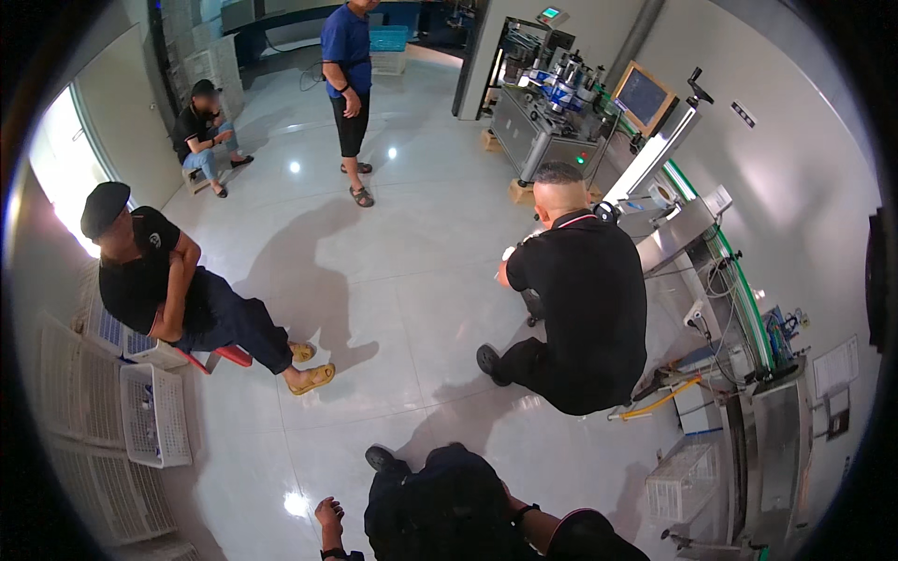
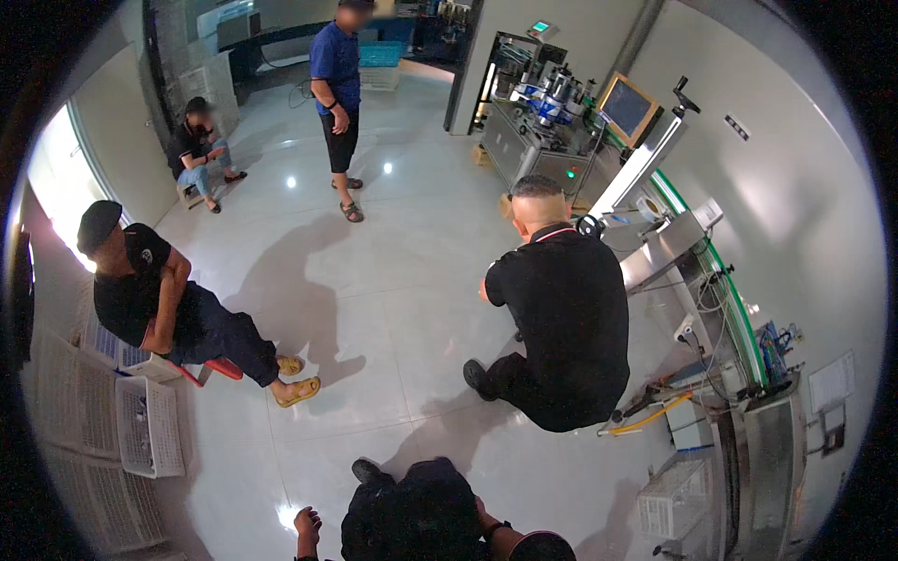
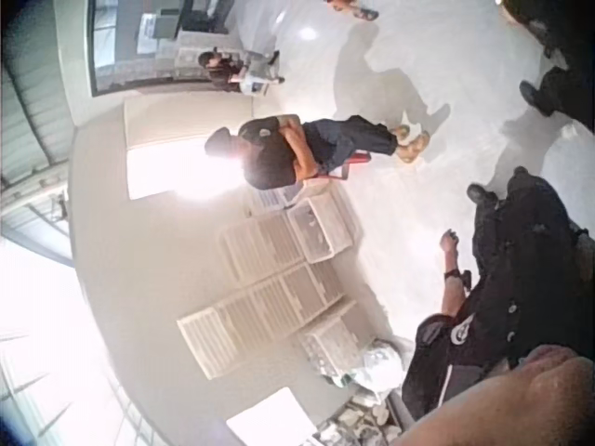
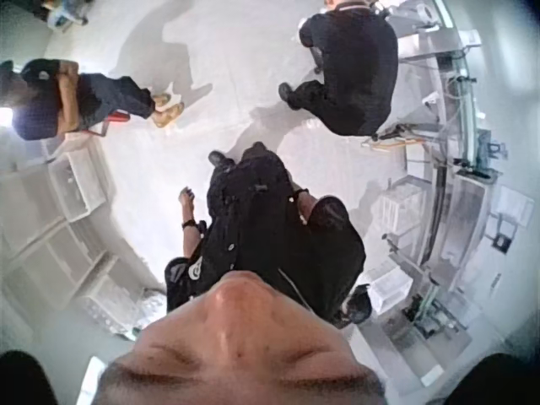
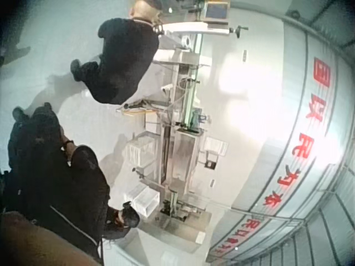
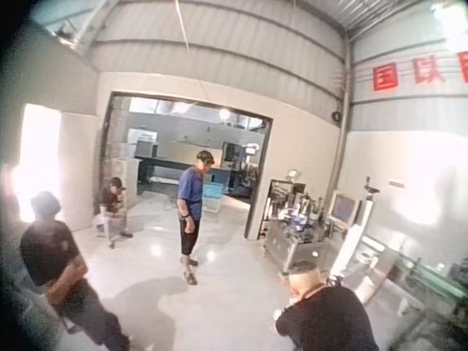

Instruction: The person manipulates cables and sensors on a labeling and conveyor assembly, then crouches to tighten a bolt on a floor-mounted component with a wrench while another person assists.

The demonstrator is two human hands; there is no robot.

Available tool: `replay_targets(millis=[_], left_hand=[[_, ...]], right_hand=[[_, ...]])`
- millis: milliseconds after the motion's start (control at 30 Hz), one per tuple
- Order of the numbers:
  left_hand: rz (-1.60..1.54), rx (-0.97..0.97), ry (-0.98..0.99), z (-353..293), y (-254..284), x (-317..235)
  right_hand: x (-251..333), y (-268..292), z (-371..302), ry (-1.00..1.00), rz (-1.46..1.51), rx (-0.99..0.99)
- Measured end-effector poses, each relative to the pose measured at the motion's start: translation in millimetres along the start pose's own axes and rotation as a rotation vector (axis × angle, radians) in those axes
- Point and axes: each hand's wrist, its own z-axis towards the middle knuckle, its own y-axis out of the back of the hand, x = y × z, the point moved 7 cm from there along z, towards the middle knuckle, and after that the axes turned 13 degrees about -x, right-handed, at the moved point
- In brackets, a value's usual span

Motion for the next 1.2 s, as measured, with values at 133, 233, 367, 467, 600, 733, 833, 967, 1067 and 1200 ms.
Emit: replay_targets(millis=[133, 233, 367, 467, 600, 733, 833, 967, 1067, 1200], left_hand=[[0.079, 0.068, 0.034, 20.7, -26.9, -25.1], [0.137, 0.16, 0.092, 32.5, -58.6, -35.4], [0.242, 0.204, 0.047, 43.5, -101.9, -61.9], [0.247, 0.215, 0.061, 65.8, -126.7, -93.0], [0.253, 0.104, 0.106, 107.8, -159.8, -132.9], [0.393, 0.321, 0.051, 162.8, -233.6, -182.3], [0.781, 0.46, -0.461, 186.0, -293.5, -255.9], [1.499, 0.34, -1.317, 183.9, -405.1, -359.8], [1.333, 0.435, -1.468, 174.7, -475.5, -429.3], [1.213, 0.473, -1.275, 197.2, -567.0, -507.5]], right_hand=[[31.4, -15.4, -8.3, -0.056, -0.009, 0.004], [55.8, -26.1, 1.1, -0.08, -0.013, 0.015], [93.5, -38.9, 34.5, -0.097, -0.014, 0.015], [138.6, -49.8, 84.4, -0.083, -0.003, 0.006], [205.5, -55.6, 173.0, -0.055, 0.034, -0.032], [278.0, -41.0, 273.2, -0.014, 0.091, -0.096], [333.2, -21.2, 330.8, -0.014, 0.133, -0.135], [381.4, 3.6, 386.2, -0.036, 0.183, -0.191], [402.3, 12.0, 417.0, -0.074, 0.215, -0.238], [432.1, 7.3, 449.1, -0.161, 0.257, -0.285]])
